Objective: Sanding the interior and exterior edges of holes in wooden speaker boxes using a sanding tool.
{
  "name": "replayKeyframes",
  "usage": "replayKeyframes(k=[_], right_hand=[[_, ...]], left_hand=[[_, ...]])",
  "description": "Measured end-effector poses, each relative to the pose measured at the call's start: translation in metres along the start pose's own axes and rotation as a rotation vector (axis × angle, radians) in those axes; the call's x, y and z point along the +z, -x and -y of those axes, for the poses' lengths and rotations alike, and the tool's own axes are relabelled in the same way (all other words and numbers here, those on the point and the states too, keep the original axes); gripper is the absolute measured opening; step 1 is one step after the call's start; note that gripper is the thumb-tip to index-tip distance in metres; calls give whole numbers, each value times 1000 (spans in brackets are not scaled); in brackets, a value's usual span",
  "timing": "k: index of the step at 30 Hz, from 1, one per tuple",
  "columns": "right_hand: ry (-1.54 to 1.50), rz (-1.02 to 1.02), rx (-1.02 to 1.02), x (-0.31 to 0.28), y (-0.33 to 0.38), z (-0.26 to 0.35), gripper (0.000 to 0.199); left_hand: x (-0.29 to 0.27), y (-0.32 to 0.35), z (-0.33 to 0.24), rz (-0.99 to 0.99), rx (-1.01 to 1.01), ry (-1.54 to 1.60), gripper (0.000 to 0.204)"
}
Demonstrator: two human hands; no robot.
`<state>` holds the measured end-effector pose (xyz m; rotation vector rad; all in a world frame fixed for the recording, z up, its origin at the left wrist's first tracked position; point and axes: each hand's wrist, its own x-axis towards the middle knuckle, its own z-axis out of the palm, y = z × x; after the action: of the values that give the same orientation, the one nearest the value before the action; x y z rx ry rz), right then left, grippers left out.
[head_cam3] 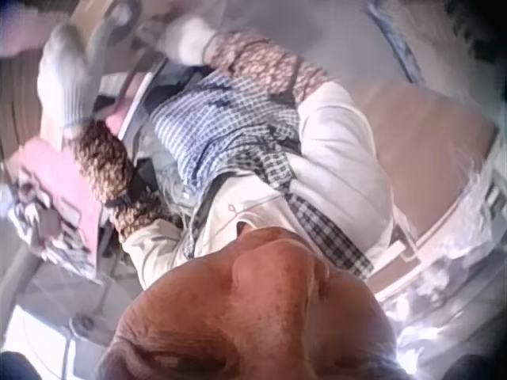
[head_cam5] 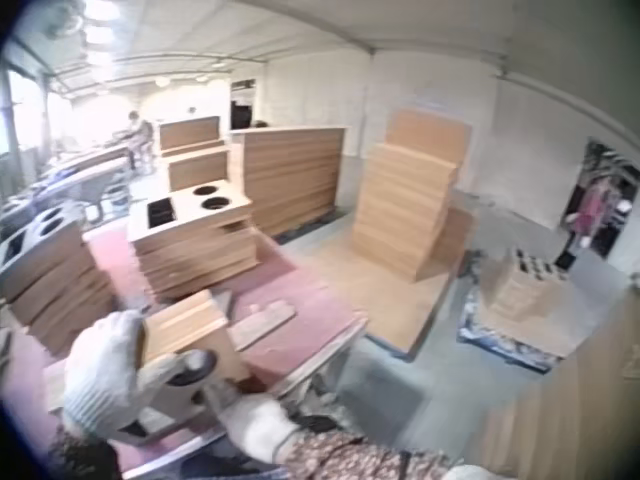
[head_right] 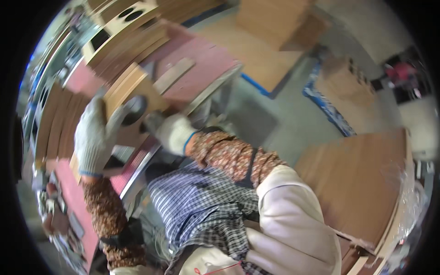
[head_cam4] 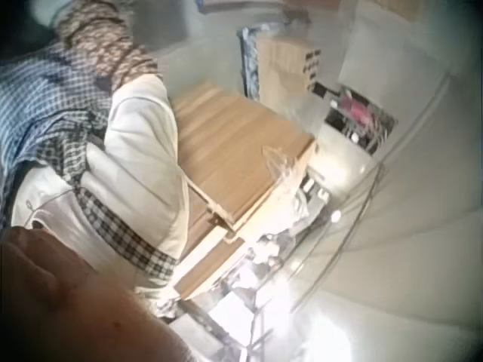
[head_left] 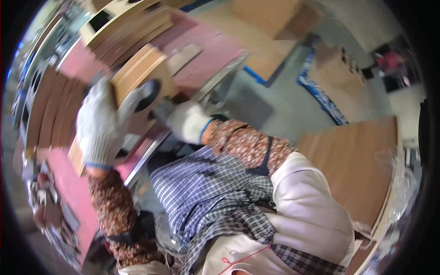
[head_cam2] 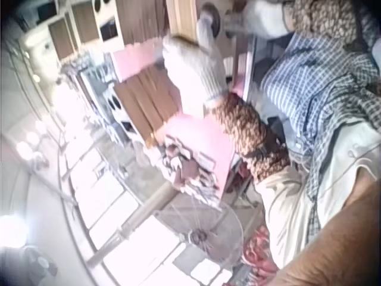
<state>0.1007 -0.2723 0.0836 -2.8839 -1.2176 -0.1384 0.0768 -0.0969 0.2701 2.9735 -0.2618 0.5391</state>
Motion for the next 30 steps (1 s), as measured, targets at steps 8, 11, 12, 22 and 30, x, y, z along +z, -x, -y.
replayKeyframes(k=[8, 11, 12, 22, 30], right_hand=[[-214, 18, 191, -15, -17, 14, 42], [-245, -153, 167, -22, -16, 9, 46], [-314, 13, 179, -32, -15, 5, 48], [-478, 211, 173, -49, -23, 5, 58], [-652, 15, 336, -43, -15, 23, 41]], left_hand=[[5, 0, -1, 64, -53, -40, 63], [1, 0, -2, 86, -105, -68, 64], [-2, -2, -3, 104, -99, -54, 64], [7, 2, 7, 16, -26, -75, 60], [13, 3, 9, -8, -8, -72, 60]])
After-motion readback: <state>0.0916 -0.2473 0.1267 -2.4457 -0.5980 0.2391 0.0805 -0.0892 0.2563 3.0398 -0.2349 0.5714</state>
